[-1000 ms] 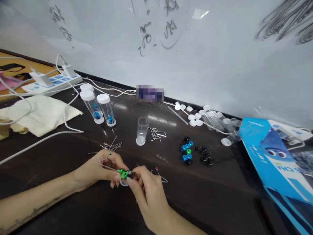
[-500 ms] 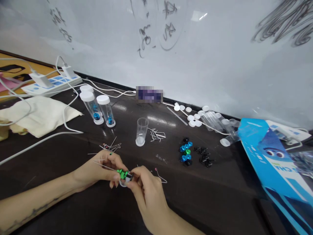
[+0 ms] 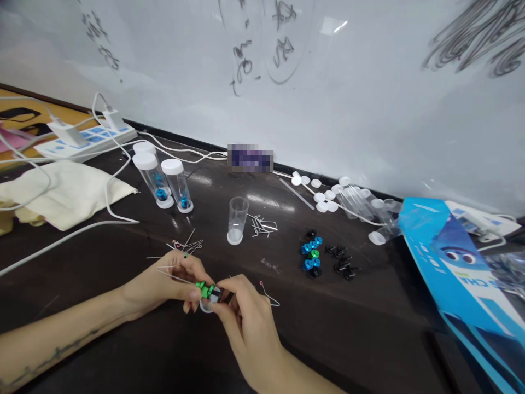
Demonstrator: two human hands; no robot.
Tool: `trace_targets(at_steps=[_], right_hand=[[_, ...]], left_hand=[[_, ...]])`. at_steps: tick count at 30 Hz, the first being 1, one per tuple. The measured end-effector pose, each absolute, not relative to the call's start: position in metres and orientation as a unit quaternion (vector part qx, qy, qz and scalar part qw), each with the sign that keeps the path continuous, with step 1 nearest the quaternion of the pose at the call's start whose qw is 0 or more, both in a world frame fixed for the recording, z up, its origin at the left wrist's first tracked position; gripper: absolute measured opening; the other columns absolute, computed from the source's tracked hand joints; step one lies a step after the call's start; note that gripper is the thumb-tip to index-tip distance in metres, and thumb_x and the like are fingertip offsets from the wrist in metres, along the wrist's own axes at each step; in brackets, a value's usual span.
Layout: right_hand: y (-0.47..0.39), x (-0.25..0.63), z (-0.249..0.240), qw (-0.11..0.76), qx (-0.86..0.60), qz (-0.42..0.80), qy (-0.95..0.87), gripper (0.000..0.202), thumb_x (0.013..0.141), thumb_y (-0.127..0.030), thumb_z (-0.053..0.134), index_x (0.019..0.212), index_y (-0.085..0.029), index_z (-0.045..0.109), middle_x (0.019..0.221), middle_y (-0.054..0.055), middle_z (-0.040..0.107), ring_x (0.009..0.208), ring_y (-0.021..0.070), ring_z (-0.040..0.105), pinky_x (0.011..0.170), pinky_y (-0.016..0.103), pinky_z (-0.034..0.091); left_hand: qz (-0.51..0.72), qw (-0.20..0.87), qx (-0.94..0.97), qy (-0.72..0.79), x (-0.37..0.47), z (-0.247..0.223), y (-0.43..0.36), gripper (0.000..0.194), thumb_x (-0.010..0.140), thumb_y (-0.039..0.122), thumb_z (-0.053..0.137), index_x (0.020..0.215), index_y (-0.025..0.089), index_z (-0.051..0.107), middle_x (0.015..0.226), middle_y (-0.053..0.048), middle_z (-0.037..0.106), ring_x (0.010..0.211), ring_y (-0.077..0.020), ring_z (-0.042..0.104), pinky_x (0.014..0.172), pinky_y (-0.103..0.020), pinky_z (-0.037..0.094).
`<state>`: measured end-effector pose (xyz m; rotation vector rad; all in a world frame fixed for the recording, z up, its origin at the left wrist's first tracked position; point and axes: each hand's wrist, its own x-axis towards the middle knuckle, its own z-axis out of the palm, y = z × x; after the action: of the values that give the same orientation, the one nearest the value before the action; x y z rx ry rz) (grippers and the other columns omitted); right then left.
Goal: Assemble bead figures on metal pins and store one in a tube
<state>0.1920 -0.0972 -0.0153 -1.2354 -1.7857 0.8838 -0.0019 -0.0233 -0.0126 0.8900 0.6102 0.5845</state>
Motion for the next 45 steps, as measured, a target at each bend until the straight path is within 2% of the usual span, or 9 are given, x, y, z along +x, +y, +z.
trace_targets(at_steps=[4,8,12,16,21,28,36,41,45], right_hand=[[-0.0972,0.1922,-0.0170,0.391,-0.486,0.347,-0.701,0.010,0.097,-0.030,0.052,0.095,-0.022,0.058,0.073,-0.003,0.055,0.054,0.0103,0.050,0.054,0.023,0.038],[-0.0980,0.1943,-0.0156,0.362,-0.489,0.335,-0.720,0.030,0.100,-0.034,0.044,0.076,-0.020,0.055,0.061,-0.004,0.049,0.054,0.0114,0.049,0.055,0.025,0.036],[-0.0985,0.1933,-0.0149,0.374,-0.497,0.344,-0.703,0.013,0.097,-0.032,0.051,0.096,-0.022,0.059,0.073,-0.002,0.055,0.055,0.0111,0.051,0.053,0.024,0.038],[-0.0983,0.1918,-0.0159,0.399,-0.489,0.371,-0.681,0.018,0.093,-0.034,0.057,0.108,-0.024,0.055,0.073,-0.003,0.053,0.054,0.0111,0.050,0.050,0.023,0.039],[-0.0999,0.1921,-0.0160,0.381,-0.503,0.360,-0.687,0.013,0.096,-0.034,0.053,0.094,-0.021,0.057,0.067,-0.004,0.050,0.054,0.0107,0.048,0.052,0.024,0.036],[-0.0975,0.1946,-0.0170,0.376,-0.483,0.349,-0.709,0.034,0.100,-0.036,0.042,0.073,-0.020,0.053,0.062,-0.003,0.050,0.055,0.0113,0.049,0.056,0.025,0.034],[-0.0971,0.1899,-0.0183,0.412,-0.499,0.357,-0.674,0.008,0.094,-0.028,0.057,0.101,-0.023,0.054,0.088,0.000,0.057,0.056,0.0089,0.050,0.051,0.023,0.038],[-0.0975,0.1927,-0.0160,0.375,-0.493,0.357,-0.699,0.017,0.097,-0.029,0.050,0.082,-0.022,0.054,0.067,-0.004,0.049,0.055,0.0105,0.048,0.053,0.024,0.036],[-0.0974,0.1925,-0.0177,0.392,-0.485,0.347,-0.701,0.009,0.097,-0.026,0.050,0.092,-0.022,0.056,0.082,-0.001,0.055,0.058,0.0100,0.050,0.058,0.025,0.039]], left_hand=[[0.270,0.821,0.417,0.281,-0.0016,-0.0127,-0.0236,0.013,0.066,0.014,0.083,0.076,0.011,0.076,0.068,-0.007,0.077,0.051,-0.0122,0.067,0.049,-0.018,0.054],[0.257,0.832,0.407,0.276,-0.0006,-0.0121,-0.0255,0.013,0.066,0.012,0.083,0.077,0.012,0.076,0.069,-0.007,0.077,0.051,-0.0127,0.067,0.049,-0.019,0.054],[0.268,0.823,0.412,0.284,-0.0009,-0.0117,-0.0247,0.013,0.066,0.013,0.082,0.077,0.011,0.075,0.067,-0.007,0.076,0.051,-0.0121,0.067,0.050,-0.018,0.053],[0.271,0.820,0.415,0.287,-0.0010,-0.0120,-0.0240,0.014,0.066,0.014,0.083,0.078,0.010,0.075,0.068,-0.007,0.076,0.051,-0.0119,0.066,0.050,-0.018,0.053],[0.262,0.823,0.421,0.278,-0.0002,-0.0131,-0.0252,0.014,0.068,0.016,0.082,0.079,0.011,0.076,0.068,-0.006,0.076,0.052,-0.0116,0.067,0.052,-0.019,0.055],[0.253,0.829,0.417,0.275,0.0003,-0.0131,-0.0270,0.016,0.067,0.019,0.083,0.078,0.011,0.075,0.070,-0.008,0.077,0.054,-0.0130,0.068,0.054,-0.021,0.056],[0.284,0.825,0.411,0.265,-0.0013,-0.0135,-0.0234,0.012,0.073,0.016,0.079,0.081,0.008,0.075,0.069,-0.008,0.076,0.054,-0.0111,0.068,0.054,-0.016,0.056],[0.270,0.832,0.415,0.251,-0.0008,-0.0135,-0.0244,0.012,0.071,0.015,0.080,0.081,0.009,0.075,0.070,-0.008,0.076,0.055,-0.0116,0.069,0.055,-0.019,0.057],[0.272,0.831,0.413,0.256,-0.0006,-0.0133,-0.0233,0.012,0.071,0.015,0.080,0.081,0.009,0.075,0.070,-0.008,0.077,0.054,-0.0110,0.068,0.054,-0.017,0.057]])
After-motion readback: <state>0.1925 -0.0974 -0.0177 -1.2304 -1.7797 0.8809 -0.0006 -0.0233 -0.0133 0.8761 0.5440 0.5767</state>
